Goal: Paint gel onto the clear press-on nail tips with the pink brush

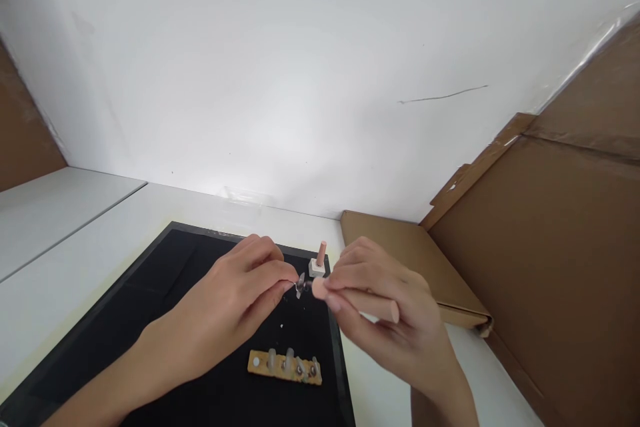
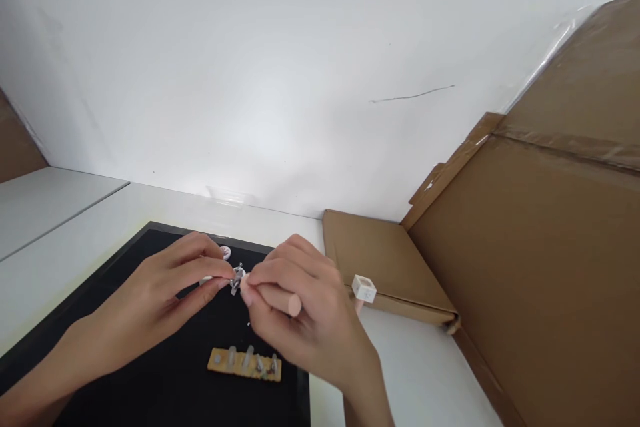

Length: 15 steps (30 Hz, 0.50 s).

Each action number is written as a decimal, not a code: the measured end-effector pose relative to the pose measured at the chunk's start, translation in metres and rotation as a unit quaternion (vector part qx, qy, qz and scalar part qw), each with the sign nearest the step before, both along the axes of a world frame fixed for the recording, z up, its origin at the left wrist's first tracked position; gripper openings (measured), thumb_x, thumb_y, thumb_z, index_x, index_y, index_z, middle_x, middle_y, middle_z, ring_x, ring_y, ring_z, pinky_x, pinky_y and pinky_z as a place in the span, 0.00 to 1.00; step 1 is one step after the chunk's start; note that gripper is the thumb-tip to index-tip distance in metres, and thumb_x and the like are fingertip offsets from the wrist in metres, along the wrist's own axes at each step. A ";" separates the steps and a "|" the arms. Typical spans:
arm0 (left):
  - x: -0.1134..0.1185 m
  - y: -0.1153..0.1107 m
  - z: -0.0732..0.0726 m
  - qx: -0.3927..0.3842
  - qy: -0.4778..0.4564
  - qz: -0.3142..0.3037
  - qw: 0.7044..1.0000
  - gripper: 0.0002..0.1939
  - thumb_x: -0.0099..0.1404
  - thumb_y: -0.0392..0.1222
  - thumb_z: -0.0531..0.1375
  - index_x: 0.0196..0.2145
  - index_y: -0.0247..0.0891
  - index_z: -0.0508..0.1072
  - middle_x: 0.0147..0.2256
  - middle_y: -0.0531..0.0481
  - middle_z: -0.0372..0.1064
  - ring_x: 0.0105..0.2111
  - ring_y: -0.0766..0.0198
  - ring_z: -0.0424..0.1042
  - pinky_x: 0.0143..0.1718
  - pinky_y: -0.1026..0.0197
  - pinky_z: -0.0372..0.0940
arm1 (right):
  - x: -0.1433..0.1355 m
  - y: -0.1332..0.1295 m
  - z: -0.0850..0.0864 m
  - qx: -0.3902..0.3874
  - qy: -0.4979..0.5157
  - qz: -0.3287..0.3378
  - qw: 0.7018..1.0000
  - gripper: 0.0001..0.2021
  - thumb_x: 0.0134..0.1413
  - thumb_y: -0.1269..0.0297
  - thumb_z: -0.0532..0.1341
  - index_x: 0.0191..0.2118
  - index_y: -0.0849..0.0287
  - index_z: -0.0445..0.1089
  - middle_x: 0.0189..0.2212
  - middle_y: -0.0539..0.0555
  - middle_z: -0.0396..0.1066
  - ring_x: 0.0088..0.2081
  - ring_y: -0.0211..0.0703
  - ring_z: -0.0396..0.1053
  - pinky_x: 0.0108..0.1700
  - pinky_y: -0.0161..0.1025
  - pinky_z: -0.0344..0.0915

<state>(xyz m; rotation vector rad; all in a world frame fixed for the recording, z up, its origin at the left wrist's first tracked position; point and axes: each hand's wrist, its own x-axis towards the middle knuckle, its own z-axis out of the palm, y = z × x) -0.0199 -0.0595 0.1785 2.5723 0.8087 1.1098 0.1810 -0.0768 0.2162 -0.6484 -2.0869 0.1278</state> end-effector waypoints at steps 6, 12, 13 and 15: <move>0.000 -0.001 0.001 -0.002 -0.007 0.002 1.000 0.09 0.69 0.30 0.50 0.41 0.39 0.68 0.36 0.49 0.63 0.35 0.65 0.66 0.34 0.64 0.63 | 0.000 -0.001 0.001 0.004 0.005 0.036 0.999 0.09 0.50 0.79 0.59 0.33 0.57 0.67 0.20 0.46 0.67 0.22 0.35 0.63 0.28 0.38 0.64; 0.000 -0.002 0.001 -0.009 -0.011 0.000 1.000 0.09 0.69 0.30 0.50 0.40 0.39 0.68 0.36 0.49 0.63 0.35 0.66 0.65 0.34 0.65 0.62 | -0.001 -0.001 -0.001 -0.002 0.024 0.001 1.000 0.09 0.51 0.78 0.60 0.33 0.56 0.68 0.21 0.47 0.68 0.24 0.37 0.65 0.27 0.37 0.63; 0.000 -0.002 0.001 -0.009 -0.013 -0.001 1.000 0.09 0.69 0.30 0.51 0.40 0.39 0.68 0.36 0.49 0.63 0.36 0.66 0.65 0.34 0.65 0.62 | -0.001 -0.001 -0.001 -0.004 0.018 0.022 1.000 0.09 0.51 0.78 0.60 0.33 0.56 0.68 0.21 0.47 0.68 0.23 0.36 0.64 0.28 0.38 0.64; 0.000 -0.002 0.001 -0.008 -0.016 -0.005 1.000 0.09 0.69 0.29 0.51 0.40 0.39 0.68 0.36 0.50 0.63 0.36 0.66 0.66 0.34 0.65 0.62 | 0.000 0.000 -0.001 -0.010 0.006 0.035 0.999 0.09 0.51 0.79 0.60 0.34 0.57 0.68 0.21 0.47 0.68 0.23 0.36 0.64 0.28 0.38 0.64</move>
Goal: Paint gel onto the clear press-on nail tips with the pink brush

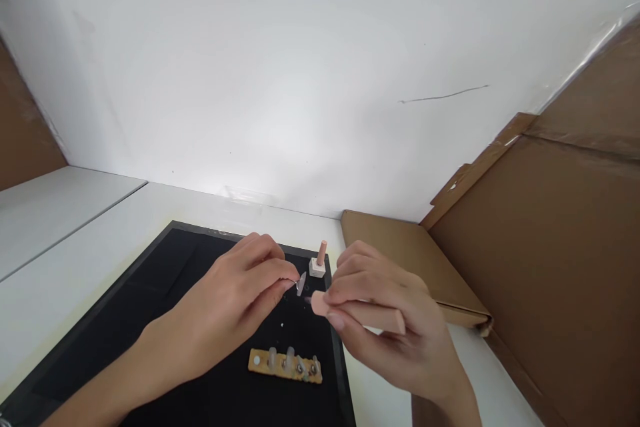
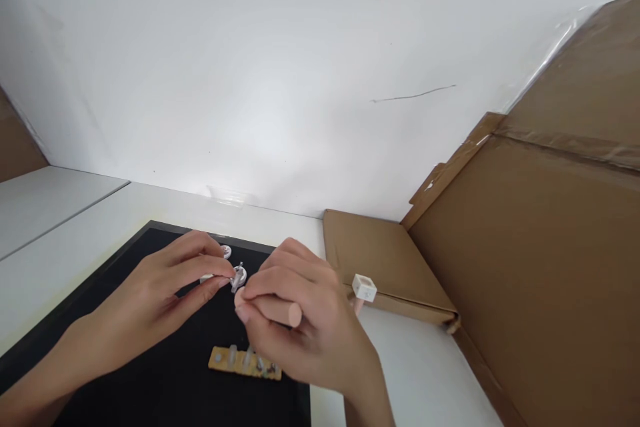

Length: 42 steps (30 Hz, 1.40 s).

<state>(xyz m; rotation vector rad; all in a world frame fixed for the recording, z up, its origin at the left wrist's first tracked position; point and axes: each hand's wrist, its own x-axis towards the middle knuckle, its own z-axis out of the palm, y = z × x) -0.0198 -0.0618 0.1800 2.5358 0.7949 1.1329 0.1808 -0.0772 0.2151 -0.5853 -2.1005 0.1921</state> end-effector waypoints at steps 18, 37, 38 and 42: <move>0.011 0.001 -0.002 -0.234 -0.225 0.047 0.945 0.09 0.64 0.36 0.57 0.37 0.42 0.77 0.34 0.51 0.72 0.31 0.68 0.71 0.30 0.69 0.68 | -0.009 -0.011 -0.008 -0.041 0.189 -0.187 0.963 0.06 0.54 0.71 0.62 0.37 0.53 0.70 0.29 0.48 0.70 0.27 0.36 0.67 0.26 0.33 0.65; 0.012 0.001 0.003 -0.276 -0.326 0.033 0.904 0.04 0.52 0.33 0.67 0.27 0.40 0.79 0.26 0.53 0.74 0.26 0.68 0.72 0.26 0.71 0.70 | -0.023 -0.009 -0.009 0.096 0.063 -0.148 0.982 0.12 0.49 0.81 0.58 0.37 0.57 0.64 0.24 0.47 0.67 0.24 0.36 0.61 0.27 0.38 0.61; 0.012 0.001 0.003 -0.277 -0.325 0.033 0.904 0.04 0.52 0.33 0.67 0.26 0.40 0.79 0.26 0.54 0.74 0.26 0.68 0.72 0.26 0.71 0.70 | -0.023 -0.009 -0.009 0.098 0.068 -0.142 0.983 0.12 0.49 0.80 0.58 0.38 0.57 0.64 0.24 0.47 0.68 0.24 0.36 0.62 0.27 0.38 0.61; 0.011 0.000 0.004 -0.278 -0.324 0.032 0.904 0.04 0.52 0.32 0.66 0.27 0.40 0.79 0.26 0.53 0.74 0.26 0.68 0.72 0.27 0.70 0.70 | -0.024 -0.008 -0.006 0.095 0.044 -0.128 0.986 0.13 0.50 0.80 0.58 0.39 0.56 0.65 0.26 0.48 0.70 0.25 0.38 0.65 0.27 0.39 0.62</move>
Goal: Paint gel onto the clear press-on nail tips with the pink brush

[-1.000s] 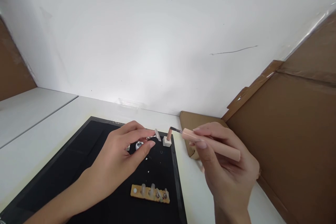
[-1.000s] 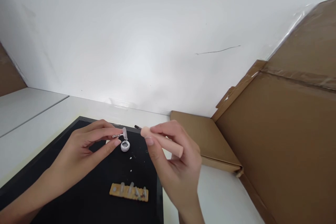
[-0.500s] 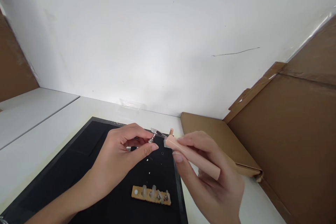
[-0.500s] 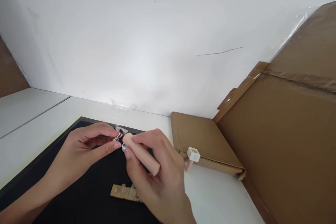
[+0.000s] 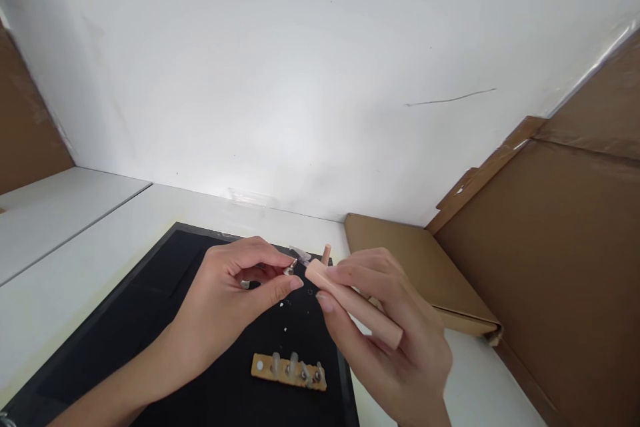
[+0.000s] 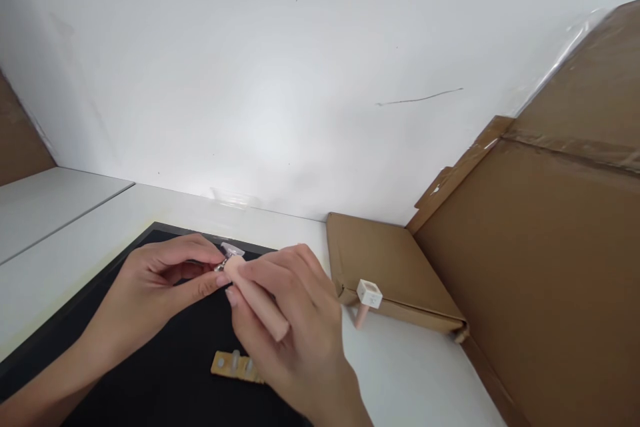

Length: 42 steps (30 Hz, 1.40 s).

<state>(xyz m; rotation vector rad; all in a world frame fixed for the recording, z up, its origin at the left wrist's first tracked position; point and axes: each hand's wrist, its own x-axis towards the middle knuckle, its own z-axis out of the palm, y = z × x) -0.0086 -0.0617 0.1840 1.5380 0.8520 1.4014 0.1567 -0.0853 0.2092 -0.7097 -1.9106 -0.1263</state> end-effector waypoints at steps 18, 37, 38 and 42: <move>0.000 0.000 -0.002 -0.009 0.005 -0.002 1.000 0.04 0.53 0.33 0.66 0.27 0.40 0.79 0.26 0.53 0.74 0.26 0.69 0.72 0.26 0.71 0.69 | 0.007 0.002 0.000 0.031 -0.006 -0.006 0.999 0.14 0.46 0.81 0.61 0.38 0.57 0.66 0.25 0.49 0.70 0.22 0.38 0.66 0.30 0.44 0.62; 0.001 0.002 -0.004 -0.016 0.007 -0.007 1.000 0.03 0.53 0.34 0.66 0.27 0.39 0.79 0.27 0.51 0.74 0.26 0.67 0.72 0.26 0.69 0.70 | 0.011 0.001 0.001 0.024 -0.024 -0.032 0.999 0.12 0.46 0.80 0.59 0.35 0.55 0.66 0.21 0.46 0.69 0.20 0.37 0.63 0.34 0.47 0.59; 0.001 0.002 -0.004 -0.017 0.007 -0.007 1.000 0.03 0.53 0.34 0.66 0.27 0.39 0.79 0.27 0.51 0.74 0.26 0.67 0.71 0.26 0.69 0.70 | 0.011 0.002 0.001 0.026 -0.018 -0.035 0.999 0.12 0.46 0.80 0.58 0.34 0.54 0.65 0.21 0.46 0.68 0.20 0.37 0.62 0.33 0.47 0.59; 0.000 0.001 -0.004 -0.018 0.010 -0.009 1.000 0.03 0.53 0.33 0.66 0.27 0.39 0.79 0.27 0.51 0.73 0.26 0.68 0.71 0.26 0.69 0.69 | 0.012 0.002 0.001 0.022 -0.006 -0.011 1.000 0.13 0.47 0.80 0.58 0.36 0.56 0.66 0.23 0.47 0.70 0.21 0.37 0.64 0.35 0.47 0.59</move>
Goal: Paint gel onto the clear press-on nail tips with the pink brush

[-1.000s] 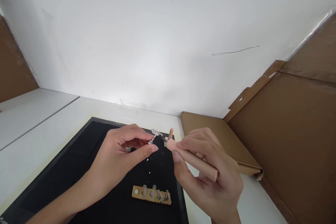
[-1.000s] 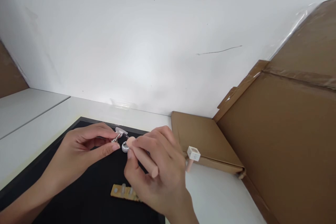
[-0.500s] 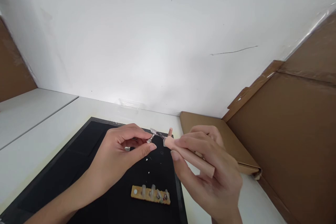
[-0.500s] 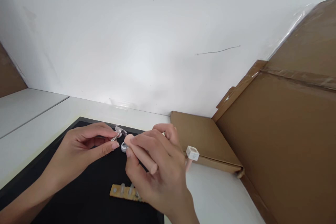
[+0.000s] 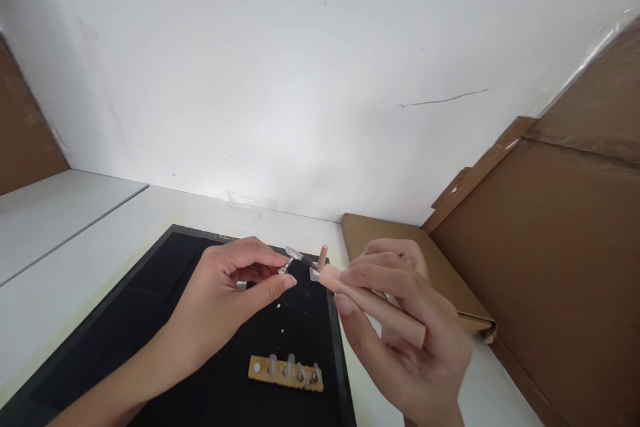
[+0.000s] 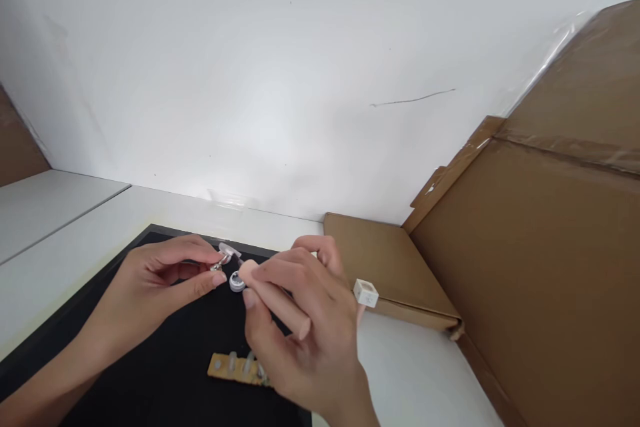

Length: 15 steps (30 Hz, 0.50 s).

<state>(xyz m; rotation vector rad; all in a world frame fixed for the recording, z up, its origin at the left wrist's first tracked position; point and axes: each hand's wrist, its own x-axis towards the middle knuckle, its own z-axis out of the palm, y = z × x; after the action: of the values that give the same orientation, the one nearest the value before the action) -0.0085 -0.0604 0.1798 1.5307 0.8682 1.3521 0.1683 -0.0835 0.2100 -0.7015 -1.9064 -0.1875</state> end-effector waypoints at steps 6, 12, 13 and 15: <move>-0.001 -0.001 0.000 0.002 0.003 -0.004 1.000 0.04 0.54 0.33 0.65 0.28 0.39 0.79 0.29 0.51 0.74 0.27 0.67 0.72 0.28 0.68 0.71 | 0.000 -0.001 0.002 -0.014 0.030 -0.013 0.999 0.12 0.46 0.80 0.57 0.33 0.54 0.66 0.20 0.47 0.67 0.21 0.40 0.61 0.31 0.46 0.58; -0.001 0.001 0.000 0.006 0.009 -0.016 1.000 0.05 0.55 0.33 0.65 0.30 0.41 0.79 0.29 0.52 0.73 0.27 0.68 0.71 0.27 0.69 0.70 | 0.001 -0.001 0.000 -0.030 0.042 0.014 0.999 0.13 0.46 0.81 0.57 0.33 0.54 0.68 0.21 0.47 0.67 0.22 0.39 0.61 0.32 0.46 0.59; -0.001 0.001 0.000 0.004 0.008 -0.018 1.000 0.05 0.55 0.33 0.64 0.30 0.41 0.79 0.29 0.52 0.73 0.28 0.68 0.71 0.27 0.69 0.70 | 0.002 -0.001 0.000 -0.028 0.049 0.010 0.998 0.13 0.46 0.81 0.57 0.32 0.54 0.68 0.20 0.47 0.66 0.22 0.40 0.60 0.32 0.46 0.58; -0.001 0.002 0.000 0.004 0.007 -0.020 1.000 0.05 0.56 0.33 0.64 0.30 0.41 0.79 0.29 0.52 0.73 0.28 0.68 0.71 0.28 0.69 0.70 | 0.002 -0.001 -0.001 -0.034 0.063 0.011 0.997 0.13 0.46 0.81 0.56 0.33 0.54 0.68 0.22 0.48 0.67 0.24 0.41 0.60 0.32 0.46 0.58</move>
<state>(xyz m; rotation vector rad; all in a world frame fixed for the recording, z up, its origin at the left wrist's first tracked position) -0.0094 -0.0587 0.1799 1.5574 0.8379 1.3181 0.1707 -0.0850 0.2094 -0.7218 -1.8057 -0.0633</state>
